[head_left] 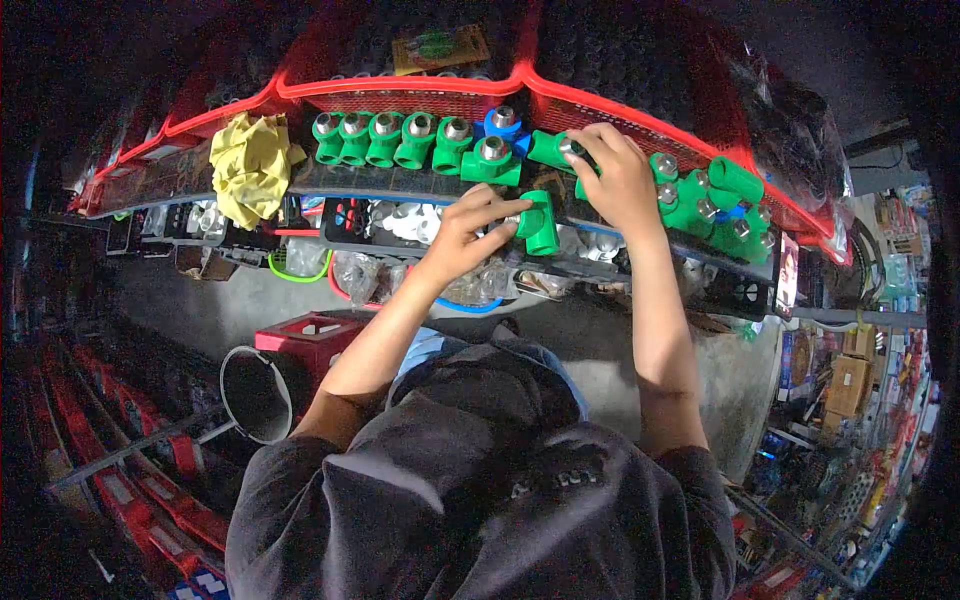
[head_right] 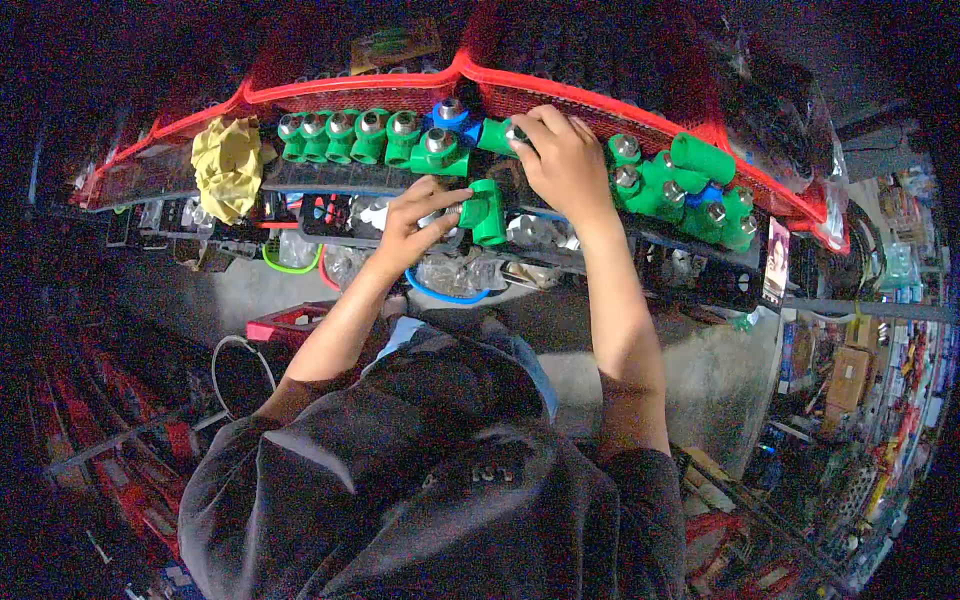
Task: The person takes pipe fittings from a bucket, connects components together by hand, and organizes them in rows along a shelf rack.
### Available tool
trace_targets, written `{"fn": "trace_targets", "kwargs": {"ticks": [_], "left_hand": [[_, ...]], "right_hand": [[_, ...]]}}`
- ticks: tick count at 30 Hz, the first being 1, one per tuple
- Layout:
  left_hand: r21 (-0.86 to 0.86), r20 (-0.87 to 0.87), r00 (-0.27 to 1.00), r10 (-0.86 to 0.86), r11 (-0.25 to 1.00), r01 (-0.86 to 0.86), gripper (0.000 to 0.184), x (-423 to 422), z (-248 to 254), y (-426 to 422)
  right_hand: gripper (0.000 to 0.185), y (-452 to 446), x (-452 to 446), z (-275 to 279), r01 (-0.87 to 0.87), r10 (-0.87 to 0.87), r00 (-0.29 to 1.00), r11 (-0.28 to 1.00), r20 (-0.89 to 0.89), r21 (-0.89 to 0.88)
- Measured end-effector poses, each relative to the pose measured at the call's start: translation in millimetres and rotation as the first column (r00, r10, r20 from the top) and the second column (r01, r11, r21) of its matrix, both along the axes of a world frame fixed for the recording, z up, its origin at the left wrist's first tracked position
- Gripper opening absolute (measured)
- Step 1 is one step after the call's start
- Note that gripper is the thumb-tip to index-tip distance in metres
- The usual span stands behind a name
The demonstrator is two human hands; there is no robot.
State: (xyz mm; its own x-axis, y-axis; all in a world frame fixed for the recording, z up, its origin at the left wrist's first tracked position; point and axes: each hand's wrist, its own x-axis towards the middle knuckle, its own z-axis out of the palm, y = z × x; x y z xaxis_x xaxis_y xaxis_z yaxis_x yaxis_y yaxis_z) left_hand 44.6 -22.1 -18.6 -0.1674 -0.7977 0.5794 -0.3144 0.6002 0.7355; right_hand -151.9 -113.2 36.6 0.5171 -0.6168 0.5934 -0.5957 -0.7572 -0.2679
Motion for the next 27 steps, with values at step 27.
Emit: {"fn": "trace_targets", "kwargs": {"ticks": [27], "left_hand": [[0.119, -0.038, 0.999, 0.013, 0.993, -0.009, 0.025, -9, 8, -8]], "right_hand": [[0.020, -6, 2, -11, 0.021, -0.018, 0.982, 1.000, 0.189, -0.018]]}}
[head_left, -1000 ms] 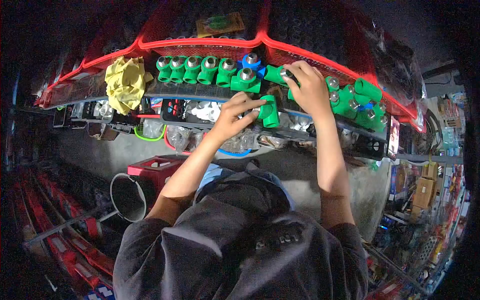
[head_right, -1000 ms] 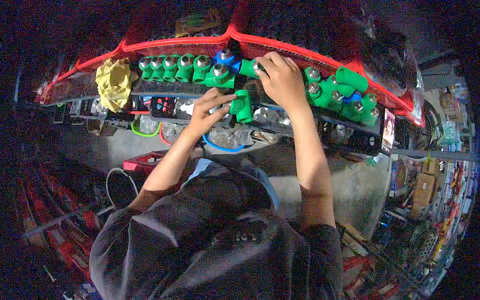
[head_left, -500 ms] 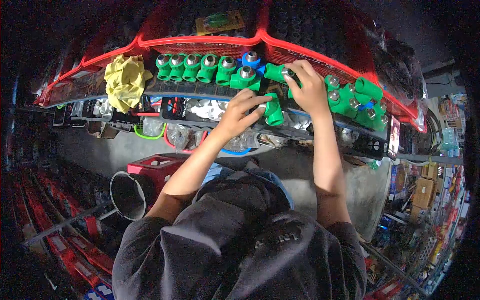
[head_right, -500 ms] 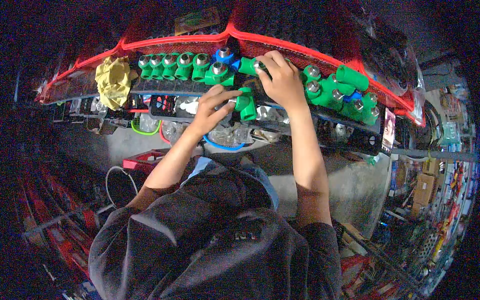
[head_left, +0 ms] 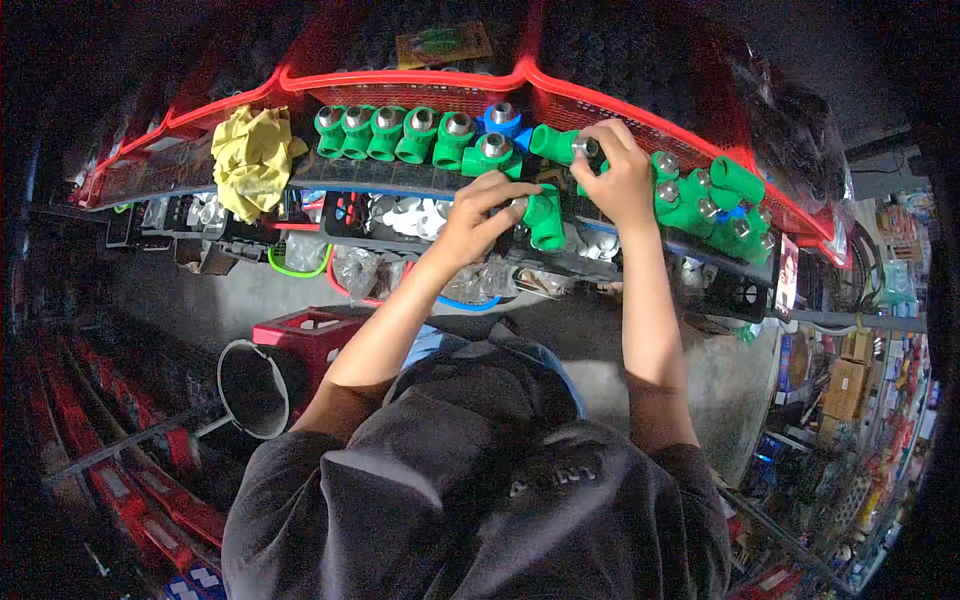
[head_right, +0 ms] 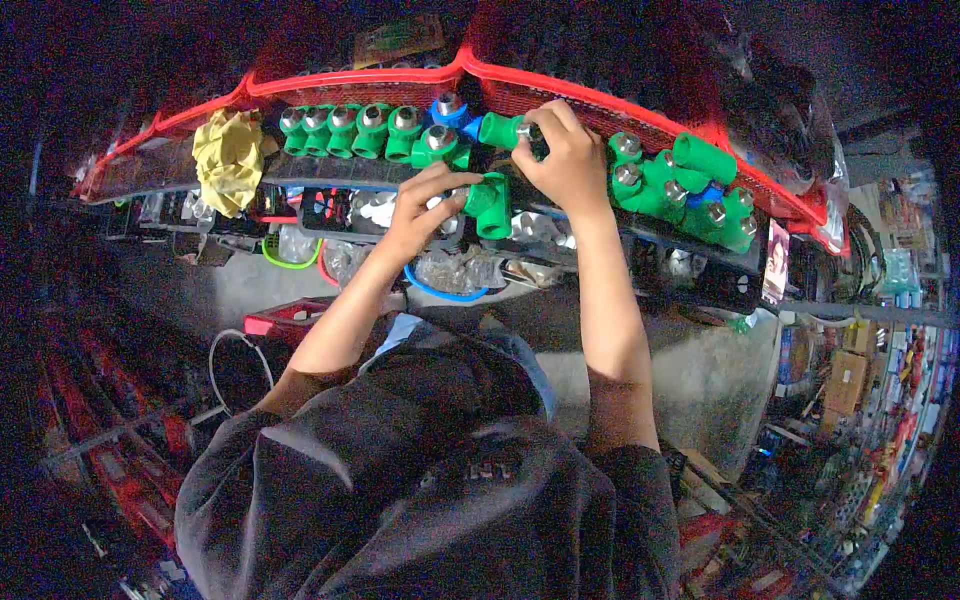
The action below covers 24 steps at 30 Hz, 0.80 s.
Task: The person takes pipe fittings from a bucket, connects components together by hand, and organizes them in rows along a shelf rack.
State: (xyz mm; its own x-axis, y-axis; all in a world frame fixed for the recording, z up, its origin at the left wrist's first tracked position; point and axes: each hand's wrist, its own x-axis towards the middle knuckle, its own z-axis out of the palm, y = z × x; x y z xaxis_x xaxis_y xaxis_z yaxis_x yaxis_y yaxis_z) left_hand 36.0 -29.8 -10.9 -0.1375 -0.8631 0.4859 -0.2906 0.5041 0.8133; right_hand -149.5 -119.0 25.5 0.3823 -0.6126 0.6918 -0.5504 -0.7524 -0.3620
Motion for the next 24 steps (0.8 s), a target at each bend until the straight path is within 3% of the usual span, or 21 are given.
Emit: {"fn": "trace_targets", "kwargs": {"ticks": [12, 20, 24], "left_hand": [[0.005, -0.029, 1.000, -0.009, 1.000, 0.009, 0.024, 0.8, -3.7, -1.1], [-0.010, -0.055, 0.998, -0.014, 1.000, 0.013, 0.025, -0.5, -4.3, -3.2], [0.008, -0.045, 0.999, -0.019, 1.000, 0.020, 0.024, 0.7, -5.6, -3.5]], "right_hand": [[0.016, -3.6, -6.3, 0.1, -0.058, 0.060, 0.982, 0.998, 0.180, -0.020], [0.014, -1.8, -4.4, 0.9, -0.025, 0.023, 0.985, 1.000, 0.173, 0.011], [0.018, -3.5, -3.8, 5.9, 0.017, -0.019, 1.000, 0.995, -0.023, -0.095]]}}
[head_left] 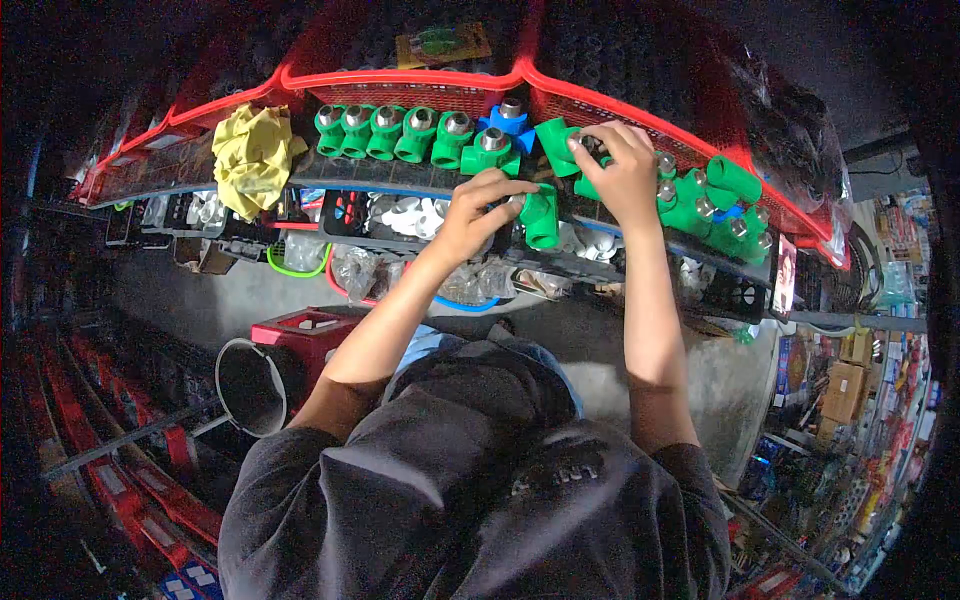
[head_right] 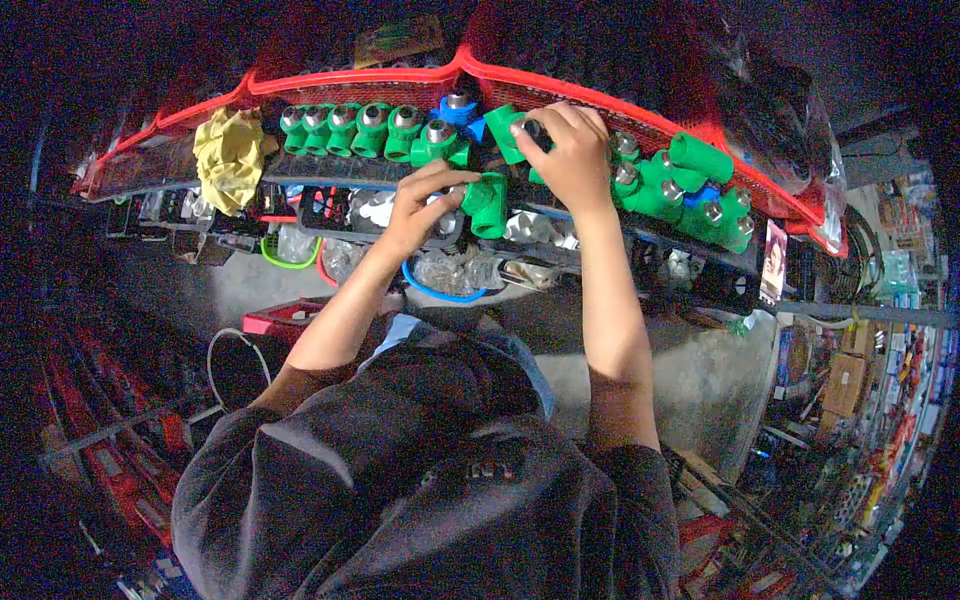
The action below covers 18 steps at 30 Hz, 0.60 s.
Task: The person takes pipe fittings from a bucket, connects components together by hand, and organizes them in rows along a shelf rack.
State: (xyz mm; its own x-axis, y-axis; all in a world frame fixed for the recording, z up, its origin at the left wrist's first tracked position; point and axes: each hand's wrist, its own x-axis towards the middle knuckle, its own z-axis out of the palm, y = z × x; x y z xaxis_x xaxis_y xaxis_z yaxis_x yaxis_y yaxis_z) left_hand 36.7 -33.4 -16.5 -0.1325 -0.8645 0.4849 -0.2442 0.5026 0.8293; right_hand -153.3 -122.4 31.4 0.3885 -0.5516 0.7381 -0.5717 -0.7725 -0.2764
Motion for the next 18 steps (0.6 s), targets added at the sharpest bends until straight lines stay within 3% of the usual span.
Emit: {"fn": "trace_targets", "kwargs": {"ticks": [5, 13, 18], "left_hand": [[-0.008, 0.016, 1.000, -0.004, 1.000, 0.004, 0.025, 1, 1, 1], [0.029, -0.012, 1.000, 0.001, 1.000, -0.001, 0.025, 5, 1, 6], [0.020, -0.055, 0.998, 0.010, 1.000, -0.009, 0.025, 8, 0, 7]], "right_hand": [[0.022, 8, 9, 10, 0.094, -0.100, 0.969, 0.995, -0.225, -0.040], [0.026, 9, 29, 8, 0.153, -0.146, 0.956, 0.988, -0.254, 0.010], [0.029, 9, 39, 7, 0.180, -0.170, 0.968, 0.983, -0.185, 0.038]]}}
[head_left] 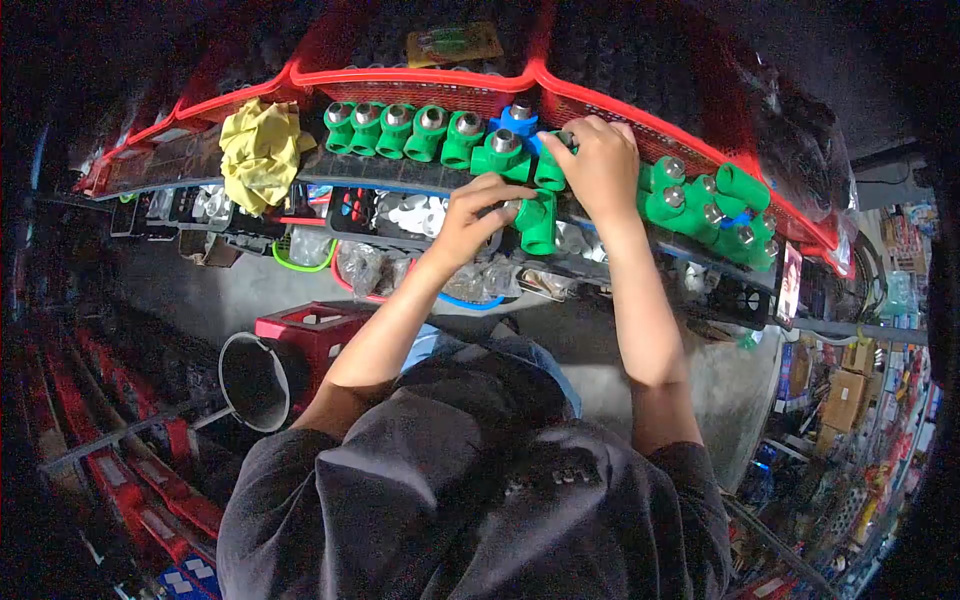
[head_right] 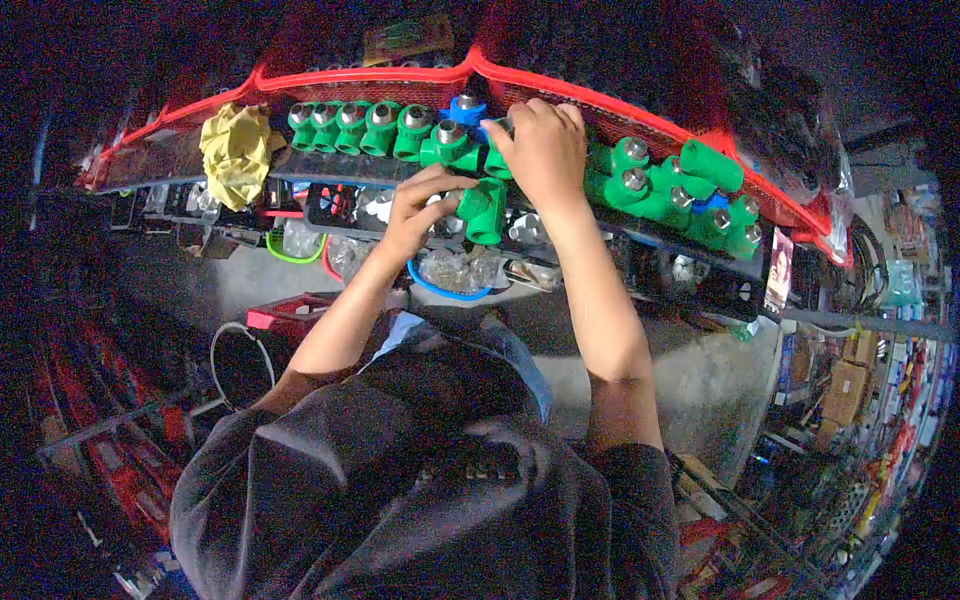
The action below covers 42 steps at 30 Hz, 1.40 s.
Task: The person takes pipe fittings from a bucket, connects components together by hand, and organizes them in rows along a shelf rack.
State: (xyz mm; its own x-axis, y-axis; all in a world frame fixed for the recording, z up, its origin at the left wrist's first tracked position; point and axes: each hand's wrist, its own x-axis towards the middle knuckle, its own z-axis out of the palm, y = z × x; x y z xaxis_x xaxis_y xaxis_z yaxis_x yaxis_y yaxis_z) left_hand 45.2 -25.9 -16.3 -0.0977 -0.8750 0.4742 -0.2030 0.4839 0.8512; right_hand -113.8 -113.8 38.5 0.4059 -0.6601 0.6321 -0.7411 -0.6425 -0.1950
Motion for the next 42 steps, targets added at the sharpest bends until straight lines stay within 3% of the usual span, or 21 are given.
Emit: {"fn": "trace_targets", "kwargs": {"ticks": [6, 10, 17, 20, 22, 26, 29, 35, 36, 38, 39, 42], "left_hand": [[0.022, -0.012, 1.000, 0.015, 1.000, -0.015, 0.026, 3, 0, 0], [0.013, -0.005, 1.000, 0.017, 1.000, -0.016, 0.026, 2, 1, 1], [0.029, 0.022, 0.999, 0.045, 0.999, -0.046, 0.026, 1, 4, 4], [0.020, -0.025, 0.996, 0.083, 0.996, -0.083, 0.030, 0, -1, 6], [0.120, -0.146, 0.984, 0.104, 0.989, -0.086, 0.033, -1, -7, 7], [0.054, -0.229, 0.967, 0.110, 0.994, -0.100, 0.033, -5, -13, 7], [0.089, -0.228, 0.969, 0.097, 0.993, -0.078, 0.033, -4, -12, 10], [0.085, -0.166, 0.983, 0.079, 0.994, -0.066, 0.033, -8, 4, 17], [0.054, -0.067, 0.997, 0.050, 0.997, -0.046, 0.032, -9, 12, 17], [-0.054, 0.112, 0.993, 0.050, 0.998, -0.044, 0.030, -15, 28, 16], [-0.056, 0.114, 0.993, 0.045, 0.998, -0.038, 0.030, -15, 33, 15], [-0.178, 0.240, 0.971, 0.001, 0.983, 0.043, 0.027, -18, 48, 7]], "right_hand": [[0.029, 4, 6, 4, 0.072, -0.082, 0.994, 0.987, 0.065, 0.145], [0.029, 6, 7, 4, 0.105, -0.106, 0.994, 0.969, -0.005, 0.225], [0.030, 10, 1, 2, -0.024, 0.010, 0.998, 0.964, 0.055, 0.265], [0.029, 17, -6, 8, -0.102, 0.061, 0.990, 0.930, 0.126, 0.354], [0.029, 20, -9, 14, -0.127, 0.082, 0.988, 0.920, 0.134, 0.371], [0.029, 24, -16, 18, -0.220, 0.139, 0.965, 0.895, 0.224, 0.388], [0.029, 36, -24, 26, -0.157, 0.097, 0.978, 0.924, 0.184, 0.347], [0.033, 92, -35, 35, -0.301, 0.150, 0.936, 0.810, 0.319, 0.503], [0.035, 97, -35, 26, -0.332, 0.193, 0.925, 0.828, 0.326, 0.453], [0.037, 106, -37, 14, -0.313, 0.142, 0.916, 0.838, 0.376, 0.446], [0.034, 105, -42, 8, -0.267, 0.112, 0.922, 0.876, 0.370, 0.401], [0.026, 97, -60, 8, -0.038, -0.035, 0.959, 0.968, 0.282, 0.249]]}}
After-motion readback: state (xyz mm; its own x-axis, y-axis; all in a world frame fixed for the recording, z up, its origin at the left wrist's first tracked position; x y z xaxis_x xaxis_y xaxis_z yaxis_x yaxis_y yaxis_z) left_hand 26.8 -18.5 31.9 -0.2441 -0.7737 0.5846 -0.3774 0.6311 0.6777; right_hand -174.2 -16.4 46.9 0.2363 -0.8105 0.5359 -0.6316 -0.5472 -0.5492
